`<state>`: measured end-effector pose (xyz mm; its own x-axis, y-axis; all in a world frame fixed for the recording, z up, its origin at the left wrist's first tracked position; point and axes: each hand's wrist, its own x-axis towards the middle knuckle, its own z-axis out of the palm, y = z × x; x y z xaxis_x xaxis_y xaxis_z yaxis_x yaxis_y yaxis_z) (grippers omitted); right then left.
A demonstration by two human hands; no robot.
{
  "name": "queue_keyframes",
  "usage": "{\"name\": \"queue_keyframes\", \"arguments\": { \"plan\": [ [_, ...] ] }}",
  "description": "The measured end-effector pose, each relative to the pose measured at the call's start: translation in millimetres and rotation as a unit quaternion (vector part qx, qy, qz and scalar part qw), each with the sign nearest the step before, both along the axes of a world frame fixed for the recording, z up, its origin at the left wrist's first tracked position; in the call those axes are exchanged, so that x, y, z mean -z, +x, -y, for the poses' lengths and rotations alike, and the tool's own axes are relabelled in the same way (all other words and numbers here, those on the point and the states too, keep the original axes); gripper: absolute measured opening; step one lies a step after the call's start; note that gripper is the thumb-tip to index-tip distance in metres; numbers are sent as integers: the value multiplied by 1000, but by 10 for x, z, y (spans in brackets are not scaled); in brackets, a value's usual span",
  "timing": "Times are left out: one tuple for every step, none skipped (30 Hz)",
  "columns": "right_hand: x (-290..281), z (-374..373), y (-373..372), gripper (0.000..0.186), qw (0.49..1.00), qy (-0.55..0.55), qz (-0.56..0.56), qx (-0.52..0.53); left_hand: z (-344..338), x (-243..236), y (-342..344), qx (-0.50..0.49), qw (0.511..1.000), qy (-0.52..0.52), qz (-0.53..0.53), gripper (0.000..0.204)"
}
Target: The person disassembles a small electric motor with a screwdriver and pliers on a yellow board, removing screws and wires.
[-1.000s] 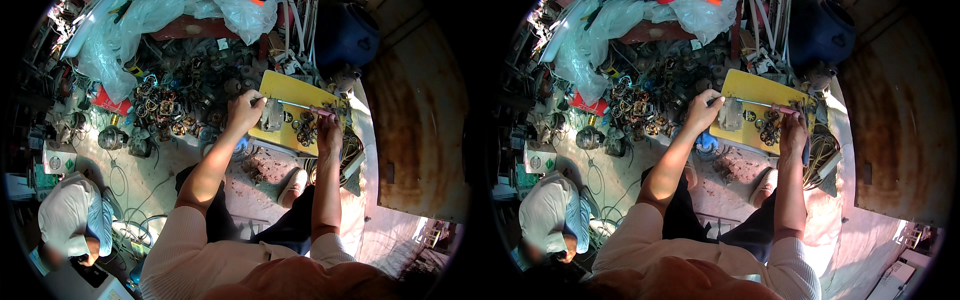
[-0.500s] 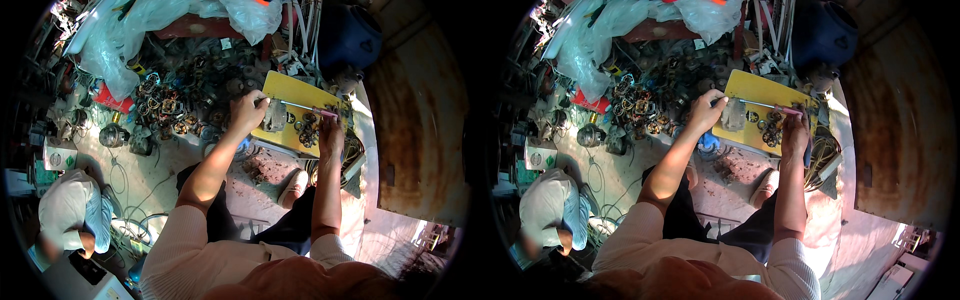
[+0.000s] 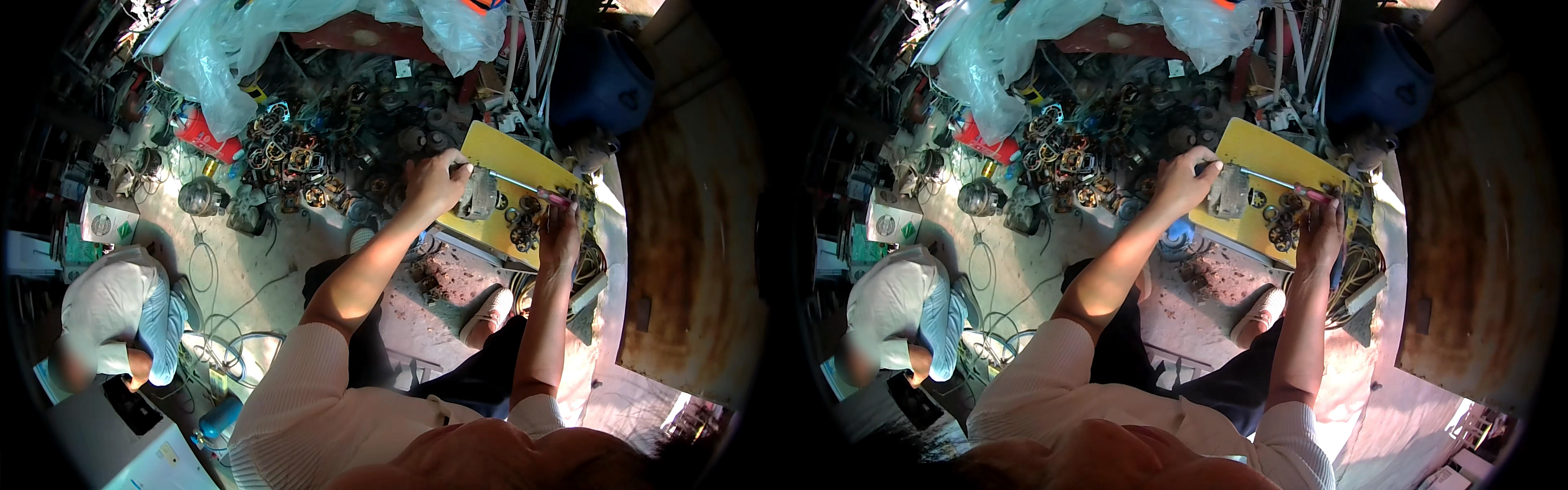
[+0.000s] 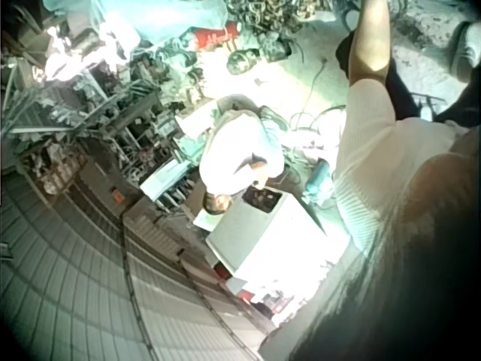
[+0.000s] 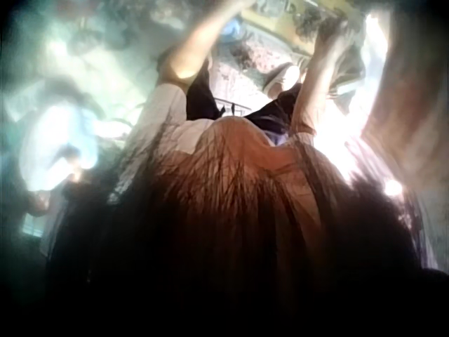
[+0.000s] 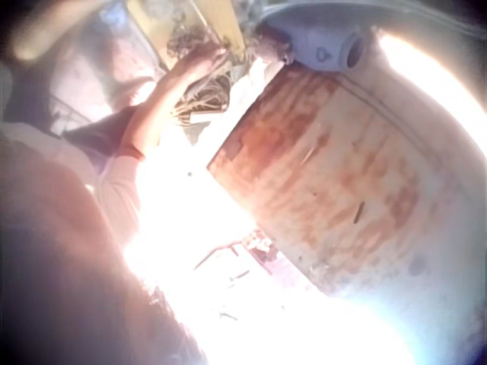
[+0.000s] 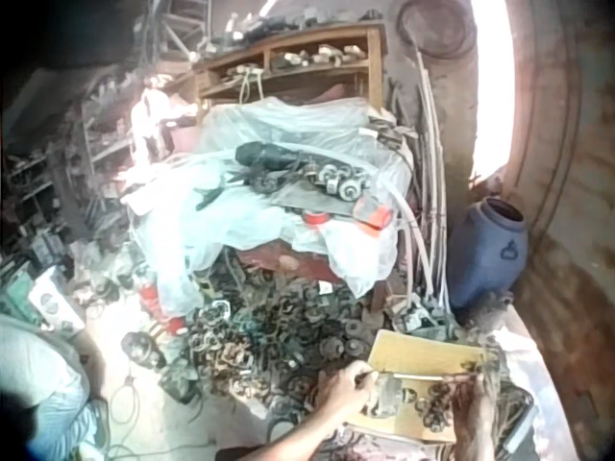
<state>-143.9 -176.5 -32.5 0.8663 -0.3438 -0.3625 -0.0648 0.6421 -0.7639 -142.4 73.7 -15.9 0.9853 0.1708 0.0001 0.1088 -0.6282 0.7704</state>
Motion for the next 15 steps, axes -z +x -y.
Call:
{"name": "queue_keyframes", "arguments": {
  "plan": [
    [21, 13, 1, 30, 1000, -4, 6, -6, 2, 0, -3, 0, 1000, 0, 3, 23],
    [73, 57, 7, 30, 1000, -8, 11, -11, 10, -5, -2, 3, 1000, -3, 4, 22],
    [139, 104, 21, 31, 1000, -13, 17, -16, 14, -10, 0, 5, 1000, -7, 5, 21],
    [237, 161, 54, 30, 999, -15, 46, -25, 17, -14, 3, 7, 1000, -10, 5, 21],
    [297, 190, 86, 30, 996, -18, 75, -34, 21, -15, 6, 9, 1000, -10, 3, 21],
    [355, 226, 107, 29, 993, -21, 104, -43, 25, -16, 10, 11, 1000, -10, 1, 21],
    [410, 270, 114, 28, 994, -16, 103, -40, 32, -16, 14, 13, 1000, -10, -1, 21],
    [388, 238, 107, 27, 994, -9, 102, -39, 26, -5, 11, 12, 1000, -11, 4, 21],
    [366, 206, 99, 26, 994, -2, 101, -38, 21, 9, 7, 11, 1000, -13, 9, 21],
    [339, 184, 86, 24, 996, 4, 84, -34, 16, 18, 3, 10, 1000, -15, 14, 21],
    [178, 69, 41, 22, 997, 9, 67, -31, 0, 15, -8, 7, 1000, -16, 6, 21],
    [85, 23, 11, 20, 998, 13, 50, -24, 3, -11, -12, 8, 1000, -19, -1, 21],
    [92, 26, 9, 24, 999, 5, 39, -19, 4, -22, -16, 9, 1000, -22, -8, 21],
    [96, 32, 11, 28, 999, -3, 29, -14, 7, -20, -12, 9, 1000, -19, -5, 22],
    [106, 36, 15, 33, 1000, -11, 18, -9, 7, -16, -7, 8, 1000, -17, -3, 22]
  ]
}}
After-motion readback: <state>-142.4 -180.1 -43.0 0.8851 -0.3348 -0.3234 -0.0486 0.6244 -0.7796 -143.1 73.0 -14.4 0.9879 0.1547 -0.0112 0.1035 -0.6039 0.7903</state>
